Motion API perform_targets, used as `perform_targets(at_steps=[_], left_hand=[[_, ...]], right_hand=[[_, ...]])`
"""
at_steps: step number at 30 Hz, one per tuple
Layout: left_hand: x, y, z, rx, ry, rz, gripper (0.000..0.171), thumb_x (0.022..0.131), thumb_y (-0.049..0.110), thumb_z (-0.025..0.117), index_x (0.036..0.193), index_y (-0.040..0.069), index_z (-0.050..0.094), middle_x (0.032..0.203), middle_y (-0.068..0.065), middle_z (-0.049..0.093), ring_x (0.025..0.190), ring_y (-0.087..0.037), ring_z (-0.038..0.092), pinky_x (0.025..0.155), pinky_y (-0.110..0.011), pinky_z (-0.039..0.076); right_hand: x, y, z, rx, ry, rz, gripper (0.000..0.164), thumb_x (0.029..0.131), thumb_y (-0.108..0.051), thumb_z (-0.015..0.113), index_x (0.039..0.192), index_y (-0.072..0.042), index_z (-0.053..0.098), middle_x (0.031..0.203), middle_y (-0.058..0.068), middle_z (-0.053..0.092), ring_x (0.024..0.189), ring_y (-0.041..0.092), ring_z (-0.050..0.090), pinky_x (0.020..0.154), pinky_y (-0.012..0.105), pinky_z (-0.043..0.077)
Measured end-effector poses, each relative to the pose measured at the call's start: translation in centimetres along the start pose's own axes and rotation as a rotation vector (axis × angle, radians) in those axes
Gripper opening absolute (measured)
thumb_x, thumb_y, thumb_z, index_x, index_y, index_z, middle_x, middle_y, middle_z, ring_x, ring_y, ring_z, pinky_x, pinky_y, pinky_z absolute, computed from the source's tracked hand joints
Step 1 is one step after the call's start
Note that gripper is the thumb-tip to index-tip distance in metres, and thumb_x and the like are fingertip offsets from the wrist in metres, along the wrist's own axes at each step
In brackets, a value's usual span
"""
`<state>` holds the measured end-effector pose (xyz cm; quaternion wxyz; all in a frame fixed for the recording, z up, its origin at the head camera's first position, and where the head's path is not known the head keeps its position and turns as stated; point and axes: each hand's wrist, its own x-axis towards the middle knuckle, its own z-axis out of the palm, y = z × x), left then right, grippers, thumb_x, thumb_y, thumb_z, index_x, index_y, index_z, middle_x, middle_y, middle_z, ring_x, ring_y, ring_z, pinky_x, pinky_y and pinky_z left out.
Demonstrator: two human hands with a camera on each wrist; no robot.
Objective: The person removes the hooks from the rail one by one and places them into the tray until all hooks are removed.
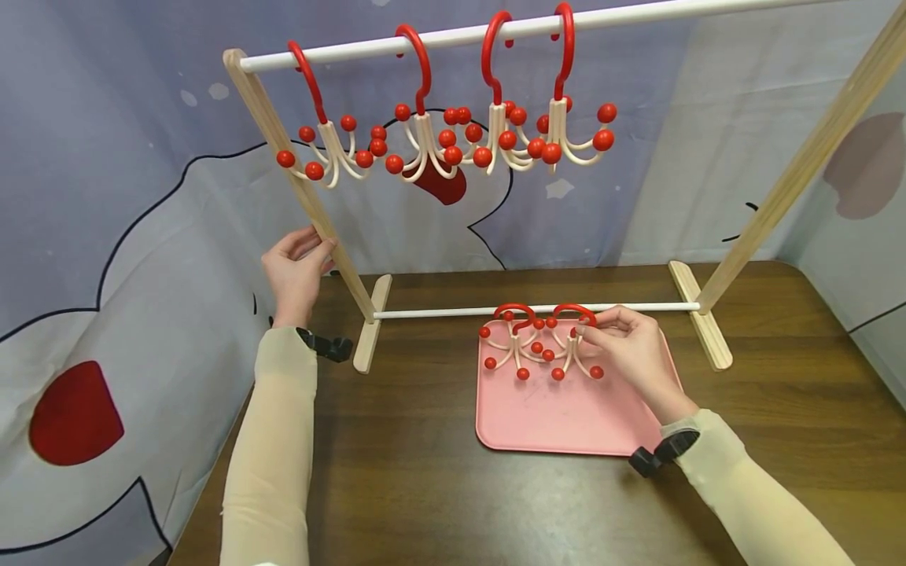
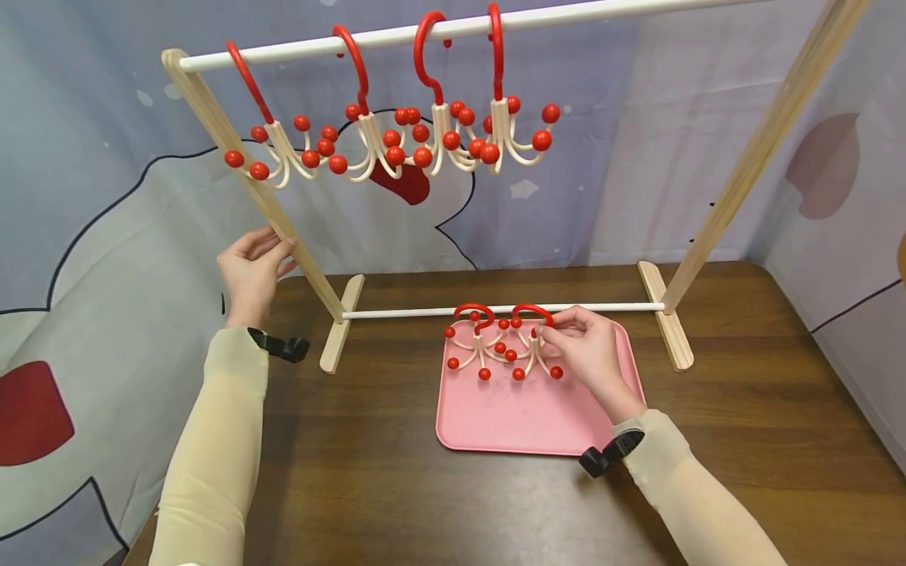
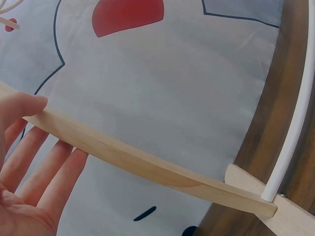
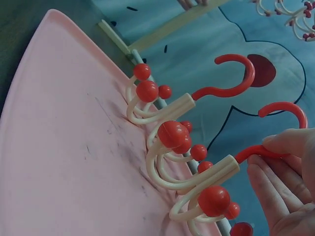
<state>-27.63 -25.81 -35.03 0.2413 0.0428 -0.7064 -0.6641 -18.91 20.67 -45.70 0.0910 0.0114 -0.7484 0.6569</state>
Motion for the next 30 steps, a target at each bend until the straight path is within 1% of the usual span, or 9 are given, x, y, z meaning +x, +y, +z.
perform_targets(at_steps=[2, 7, 11, 13, 16, 19, 21, 26, 30], left_hand=[[0.0, 0.0, 0.0, 0.005, 0.002, -0.001, 0.033, 0.086, 0.011, 0.084, 0.118, 0.008, 0.076, 0.112, -0.011, 0.073, 0.094, -0.021, 0.072, 0.076, -0.032, 0.063], [-0.1, 0.1, 0.0, 0.021, 0.004, 0.004, 0.033, 0.087, 0.013, 0.084, 0.119, 0.009, 0.076, 0.113, -0.011, 0.073, 0.095, -0.02, 0.072, 0.079, -0.033, 0.063], [-0.1, 0.2, 0.0, 0.023, 0.004, 0.008, 0.033, 0.087, 0.013, 0.084, 0.119, 0.009, 0.076, 0.113, -0.011, 0.073, 0.095, -0.02, 0.072, 0.08, -0.034, 0.063], [-0.1, 0.2, 0.0, 0.024, 0.005, 0.005, 0.033, 0.087, 0.013, 0.084, 0.119, 0.009, 0.076, 0.113, -0.011, 0.073, 0.096, -0.021, 0.072, 0.081, -0.036, 0.062], [-0.1, 0.2, 0.0, 0.024, 0.007, 0.002, 0.032, 0.087, 0.012, 0.084, 0.118, 0.009, 0.076, 0.113, -0.011, 0.073, 0.095, -0.021, 0.072, 0.082, -0.038, 0.062], [-0.1, 0.1, 0.0, 0.022, 0.011, 0.004, 0.032, 0.087, 0.012, 0.084, 0.117, 0.008, 0.076, 0.112, -0.011, 0.074, 0.095, -0.021, 0.072, 0.081, -0.037, 0.062], [-0.1, 0.1, 0.1, 0.022, 0.011, 0.008, 0.032, 0.087, 0.012, 0.084, 0.117, 0.008, 0.076, 0.112, -0.011, 0.074, 0.095, -0.021, 0.072, 0.08, -0.036, 0.063], [-0.2, 0.1, 0.1, 0.019, 0.005, 0.01, 0.032, 0.087, 0.013, 0.084, 0.118, 0.009, 0.076, 0.112, -0.01, 0.074, 0.095, -0.02, 0.072, 0.079, -0.033, 0.063], [-0.1, 0.1, 0.1, 0.018, 0.005, 0.013, 0.032, 0.087, 0.012, 0.084, 0.118, 0.008, 0.076, 0.112, -0.01, 0.074, 0.095, -0.02, 0.072, 0.077, -0.031, 0.063]], right_hand=[[-0.1, 0.0, 0.1, -0.002, 0.005, -0.008, 0.028, 0.086, 0.0, 0.081, 0.104, 0.014, 0.065, 0.091, 0.011, 0.076, 0.079, 0.005, 0.073, 0.07, 0.025, 0.062], [-0.2, 0.1, -0.1, -0.026, 0.008, -0.013, 0.029, 0.086, -0.004, 0.083, 0.103, 0.011, 0.067, 0.089, 0.004, 0.076, 0.079, 0.005, 0.073, 0.068, 0.021, 0.061], [-0.3, 0.2, -0.3, -0.044, -0.001, -0.027, 0.029, 0.087, -0.005, 0.083, 0.106, 0.01, 0.068, 0.09, 0.001, 0.075, 0.08, 0.005, 0.073, 0.068, 0.018, 0.059], [-0.4, 0.2, -0.5, -0.054, -0.006, -0.033, 0.032, 0.087, -0.006, 0.084, 0.109, 0.01, 0.069, 0.092, 0.003, 0.075, 0.081, 0.004, 0.072, 0.069, 0.017, 0.059], [-0.6, -0.2, -0.9, -0.064, -0.017, -0.042, 0.037, 0.087, -0.01, 0.085, 0.116, 0.008, 0.07, 0.1, 0.009, 0.076, 0.085, 0.005, 0.073, 0.07, 0.02, 0.06], [-0.8, -1.0, -1.3, -0.068, -0.028, -0.057, 0.042, 0.087, -0.014, 0.085, 0.122, 0.004, 0.07, 0.109, 0.012, 0.075, 0.093, 0.007, 0.072, 0.072, 0.022, 0.061], [-0.8, -1.6, -1.5, -0.06, -0.026, -0.074, 0.044, 0.087, -0.014, 0.085, 0.125, 0.003, 0.07, 0.115, 0.013, 0.073, 0.098, 0.009, 0.072, 0.076, 0.022, 0.061], [-0.8, -3.7, -2.1, 0.003, -0.006, -0.115, 0.045, 0.086, -0.005, 0.084, 0.127, 0.003, 0.068, 0.122, 0.013, 0.071, 0.106, 0.01, 0.07, 0.088, 0.021, 0.056], [-0.6, -5.7, -2.5, 0.092, 0.006, -0.159, 0.045, 0.085, 0.002, 0.083, 0.127, 0.006, 0.068, 0.122, 0.01, 0.071, 0.106, 0.009, 0.069, 0.09, 0.021, 0.055]])
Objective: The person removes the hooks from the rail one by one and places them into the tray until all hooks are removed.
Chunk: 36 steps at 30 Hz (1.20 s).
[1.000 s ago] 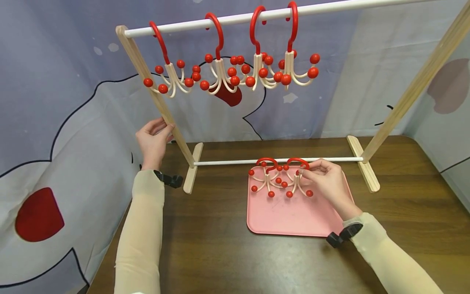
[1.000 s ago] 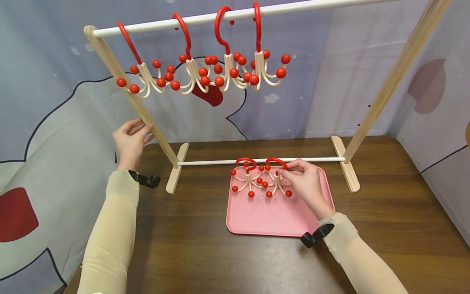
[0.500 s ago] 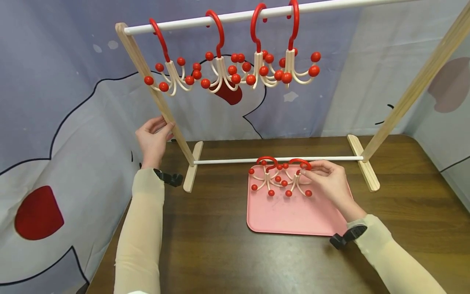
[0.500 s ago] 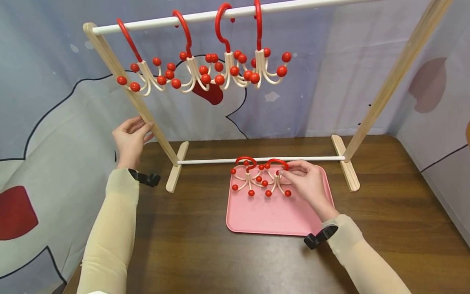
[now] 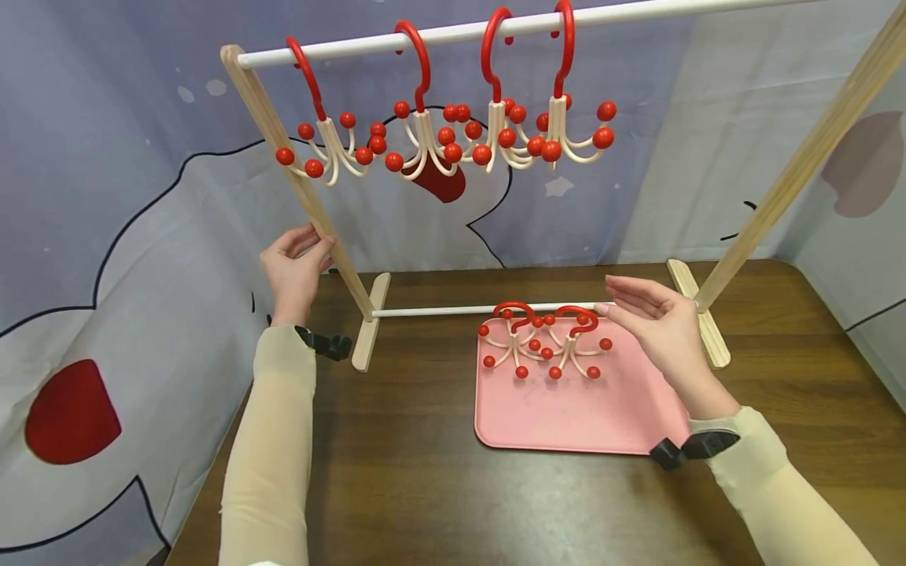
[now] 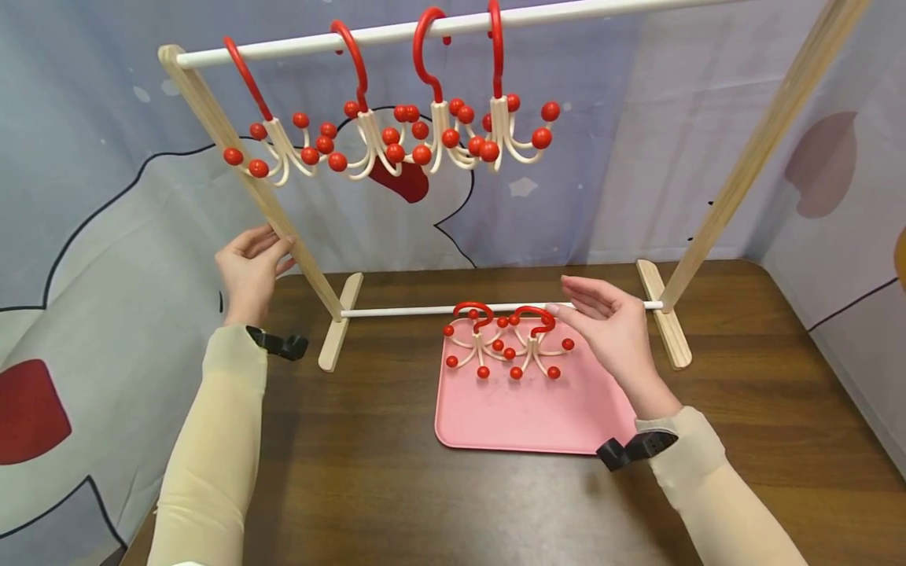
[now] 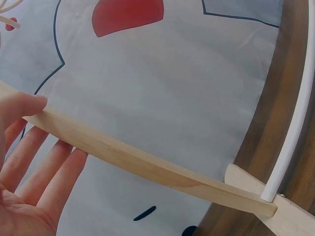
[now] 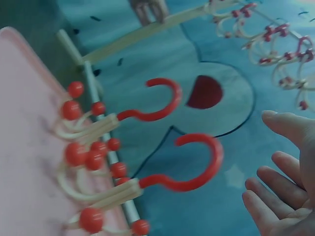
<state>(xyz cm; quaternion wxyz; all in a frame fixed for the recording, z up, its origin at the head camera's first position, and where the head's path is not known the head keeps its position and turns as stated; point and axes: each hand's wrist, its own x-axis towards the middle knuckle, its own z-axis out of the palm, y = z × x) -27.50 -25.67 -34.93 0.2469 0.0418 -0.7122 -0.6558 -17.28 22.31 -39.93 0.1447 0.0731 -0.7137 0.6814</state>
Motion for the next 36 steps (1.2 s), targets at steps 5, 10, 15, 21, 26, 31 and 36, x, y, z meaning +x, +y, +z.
perform_targets(at_steps=[5, 10, 15, 21, 26, 31, 36], left_hand=[[0.1, 0.1, 0.0, -0.006, 0.003, 0.003, 0.032, 0.087, 0.012, 0.084, 0.118, 0.008, 0.076, 0.112, -0.01, 0.074, 0.094, -0.019, 0.072, 0.075, -0.028, 0.062], [0.1, 0.2, 0.1, -0.013, 0.0, 0.008, 0.032, 0.087, 0.011, 0.083, 0.118, 0.008, 0.076, 0.112, -0.01, 0.074, 0.094, -0.018, 0.072, 0.074, -0.027, 0.062], [0.1, 0.2, 0.1, -0.006, 0.002, -0.003, 0.032, 0.087, 0.011, 0.083, 0.118, 0.008, 0.076, 0.112, -0.01, 0.074, 0.094, -0.019, 0.072, 0.075, -0.027, 0.062], [0.2, 0.1, 0.3, -0.019, -0.003, -0.009, 0.032, 0.086, 0.011, 0.084, 0.117, 0.008, 0.077, 0.11, -0.01, 0.074, 0.094, -0.02, 0.072, 0.076, -0.03, 0.063], [0.1, 0.0, 0.2, -0.017, -0.007, -0.004, 0.032, 0.086, 0.011, 0.084, 0.117, 0.008, 0.076, 0.111, -0.01, 0.074, 0.094, -0.02, 0.072, 0.076, -0.03, 0.063], [0.0, -0.1, 0.1, -0.022, -0.003, -0.007, 0.032, 0.086, 0.011, 0.084, 0.117, 0.007, 0.076, 0.111, -0.011, 0.074, 0.094, -0.02, 0.072, 0.076, -0.03, 0.063], [0.0, -0.1, 0.1, -0.014, 0.008, 0.002, 0.03, 0.087, 0.01, 0.084, 0.116, 0.007, 0.077, 0.11, -0.01, 0.075, 0.092, -0.019, 0.073, 0.074, -0.028, 0.063]], right_hand=[[0.8, -2.2, -0.2, 0.125, 0.043, -0.039, 0.046, 0.082, 0.005, 0.085, 0.124, 0.007, 0.069, 0.118, 0.009, 0.073, 0.107, 0.015, 0.07, 0.09, 0.023, 0.056], [1.8, -4.8, -0.2, 0.223, 0.094, -0.106, 0.044, 0.08, 0.008, 0.084, 0.122, 0.01, 0.069, 0.118, 0.015, 0.072, 0.107, 0.019, 0.071, 0.092, 0.026, 0.056], [2.8, -7.1, 0.0, 0.28, 0.13, -0.209, 0.041, 0.08, 0.012, 0.082, 0.118, 0.013, 0.069, 0.117, 0.02, 0.071, 0.107, 0.024, 0.071, 0.09, 0.028, 0.058], [4.2, -9.8, 0.8, 0.352, 0.131, -0.273, 0.042, 0.077, 0.015, 0.083, 0.117, 0.016, 0.068, 0.117, 0.023, 0.07, 0.108, 0.029, 0.07, 0.092, 0.031, 0.058], [5.5, -12.6, 1.9, 0.349, 0.129, -0.307, 0.043, 0.074, 0.014, 0.085, 0.114, 0.014, 0.07, 0.115, 0.023, 0.071, 0.106, 0.029, 0.07, 0.093, 0.032, 0.057], [7.2, -15.5, 2.9, 0.364, 0.123, -0.332, 0.04, 0.073, 0.013, 0.086, 0.111, 0.013, 0.072, 0.112, 0.022, 0.072, 0.105, 0.028, 0.07, 0.092, 0.031, 0.058], [9.5, -17.9, 3.4, 0.38, 0.147, -0.384, 0.037, 0.071, 0.013, 0.088, 0.106, 0.012, 0.073, 0.108, 0.021, 0.072, 0.101, 0.028, 0.07, 0.091, 0.03, 0.058]])
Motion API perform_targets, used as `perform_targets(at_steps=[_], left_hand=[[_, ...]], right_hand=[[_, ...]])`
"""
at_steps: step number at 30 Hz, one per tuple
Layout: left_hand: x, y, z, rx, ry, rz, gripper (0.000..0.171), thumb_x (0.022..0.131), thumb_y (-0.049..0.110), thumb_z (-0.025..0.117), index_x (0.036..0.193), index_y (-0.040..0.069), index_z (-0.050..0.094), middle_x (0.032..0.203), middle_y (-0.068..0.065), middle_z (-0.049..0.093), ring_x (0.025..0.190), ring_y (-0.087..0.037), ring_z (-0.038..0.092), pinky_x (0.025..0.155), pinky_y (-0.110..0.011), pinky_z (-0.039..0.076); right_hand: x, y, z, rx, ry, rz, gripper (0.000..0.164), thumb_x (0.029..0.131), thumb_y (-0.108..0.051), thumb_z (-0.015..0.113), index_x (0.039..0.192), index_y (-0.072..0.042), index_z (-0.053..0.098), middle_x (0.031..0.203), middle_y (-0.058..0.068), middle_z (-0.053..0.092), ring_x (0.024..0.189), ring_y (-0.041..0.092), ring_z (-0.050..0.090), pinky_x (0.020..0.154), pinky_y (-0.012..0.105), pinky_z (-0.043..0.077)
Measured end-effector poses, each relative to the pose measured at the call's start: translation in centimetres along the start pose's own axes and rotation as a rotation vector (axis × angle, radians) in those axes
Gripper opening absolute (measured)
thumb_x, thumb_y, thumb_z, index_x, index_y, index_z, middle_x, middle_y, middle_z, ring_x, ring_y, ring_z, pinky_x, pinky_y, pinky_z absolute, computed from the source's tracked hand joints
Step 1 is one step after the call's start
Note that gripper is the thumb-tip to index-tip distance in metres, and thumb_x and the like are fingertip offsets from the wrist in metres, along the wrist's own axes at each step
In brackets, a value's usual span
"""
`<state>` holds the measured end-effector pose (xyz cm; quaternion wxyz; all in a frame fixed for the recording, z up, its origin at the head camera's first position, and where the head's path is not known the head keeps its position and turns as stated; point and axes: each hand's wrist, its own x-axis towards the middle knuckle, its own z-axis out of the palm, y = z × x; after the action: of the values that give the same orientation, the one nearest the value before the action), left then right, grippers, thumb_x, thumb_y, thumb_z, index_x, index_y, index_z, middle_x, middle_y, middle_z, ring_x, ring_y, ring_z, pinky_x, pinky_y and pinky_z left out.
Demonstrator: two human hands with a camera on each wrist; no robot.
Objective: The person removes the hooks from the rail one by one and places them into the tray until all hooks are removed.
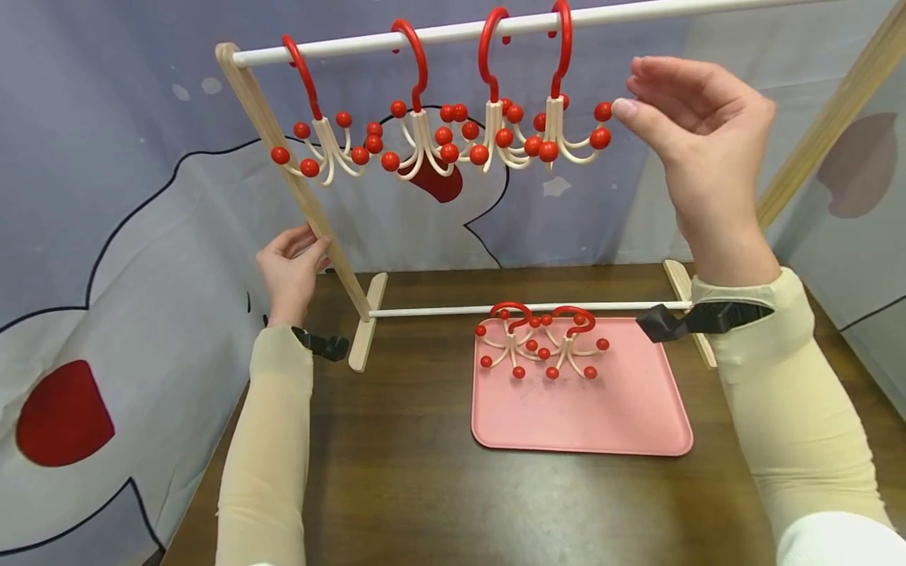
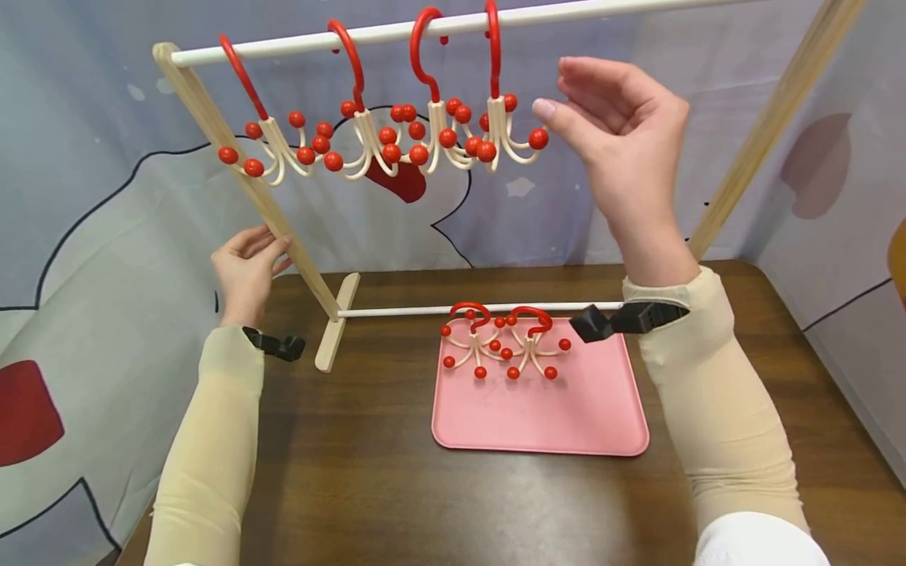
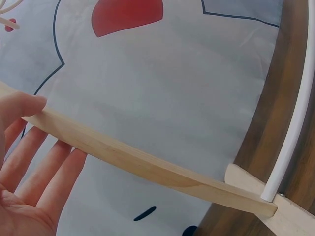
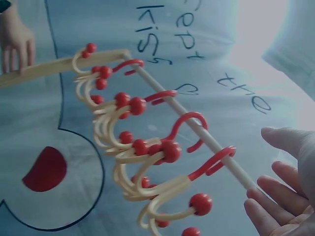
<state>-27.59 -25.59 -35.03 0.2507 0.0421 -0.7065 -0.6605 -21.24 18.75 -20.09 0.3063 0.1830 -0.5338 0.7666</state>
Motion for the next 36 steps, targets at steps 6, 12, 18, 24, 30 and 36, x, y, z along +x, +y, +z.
perform_targets(at_steps=[6, 12, 18, 24, 30, 36], left_hand=[[-0.1, 0.1, 0.0, 0.021, 0.002, 0.013, 0.03, 0.087, 0.01, 0.083, 0.116, 0.007, 0.077, 0.11, -0.01, 0.074, 0.093, -0.018, 0.073, 0.072, -0.026, 0.062], [0.1, 0.0, 0.0, 0.025, -0.001, 0.009, 0.03, 0.087, 0.01, 0.083, 0.116, 0.007, 0.077, 0.11, -0.01, 0.075, 0.093, -0.018, 0.073, 0.072, -0.026, 0.062], [0.2, 0.0, 0.1, 0.021, -0.002, 0.014, 0.03, 0.087, 0.01, 0.084, 0.116, 0.007, 0.077, 0.11, -0.01, 0.075, 0.092, -0.017, 0.073, 0.073, -0.027, 0.063], [0.1, 0.1, 0.0, 0.031, 0.001, 0.014, 0.03, 0.087, 0.011, 0.084, 0.116, 0.007, 0.077, 0.109, -0.009, 0.075, 0.09, -0.017, 0.073, 0.073, -0.027, 0.062], [0.1, 0.0, 0.0, 0.025, 0.001, 0.018, 0.03, 0.087, 0.01, 0.084, 0.115, 0.007, 0.077, 0.11, -0.01, 0.075, 0.09, -0.016, 0.073, 0.073, -0.026, 0.062], [0.0, -0.1, 0.1, 0.028, 0.001, 0.012, 0.03, 0.087, 0.009, 0.083, 0.116, 0.007, 0.077, 0.11, -0.011, 0.075, 0.091, -0.017, 0.073, 0.073, -0.027, 0.062]], right_hand=[[2.5, -0.6, 1.6, -0.063, -0.022, 0.02, 0.036, 0.07, 0.008, 0.091, 0.103, 0.006, 0.077, 0.106, 0.018, 0.073, 0.101, 0.027, 0.069, 0.095, 0.029, 0.056], [3.4, -0.3, 3.3, -0.335, -0.071, 0.092, 0.035, 0.075, -0.005, 0.092, 0.108, -0.005, 0.08, 0.106, 0.008, 0.075, 0.101, 0.017, 0.07, 0.094, 0.023, 0.054], [3.5, 0.0, 4.3, -0.602, -0.081, 0.099, 0.034, 0.082, -0.019, 0.089, 0.113, -0.01, 0.079, 0.108, 0.001, 0.076, 0.098, 0.009, 0.071, 0.086, 0.02, 0.053], [3.3, 0.6, 4.9, -0.615, -0.078, 0.068, 0.028, 0.085, -0.018, 0.086, 0.111, -0.008, 0.08, 0.103, 0.001, 0.077, 0.092, 0.008, 0.072, 0.09, 0.02, 0.054], [3.3, 0.8, 5.3, -0.622, -0.052, 0.049, 0.025, 0.088, -0.02, 0.083, 0.109, -0.007, 0.08, 0.101, 0.002, 0.077, 0.09, 0.009, 0.071, 0.088, 0.019, 0.054], [3.3, 0.7, 5.3, -0.609, -0.023, 0.044, 0.021, 0.088, -0.018, 0.083, 0.104, -0.004, 0.081, 0.092, 0.0, 0.076, 0.084, 0.008, 0.07, 0.085, 0.019, 0.055]])
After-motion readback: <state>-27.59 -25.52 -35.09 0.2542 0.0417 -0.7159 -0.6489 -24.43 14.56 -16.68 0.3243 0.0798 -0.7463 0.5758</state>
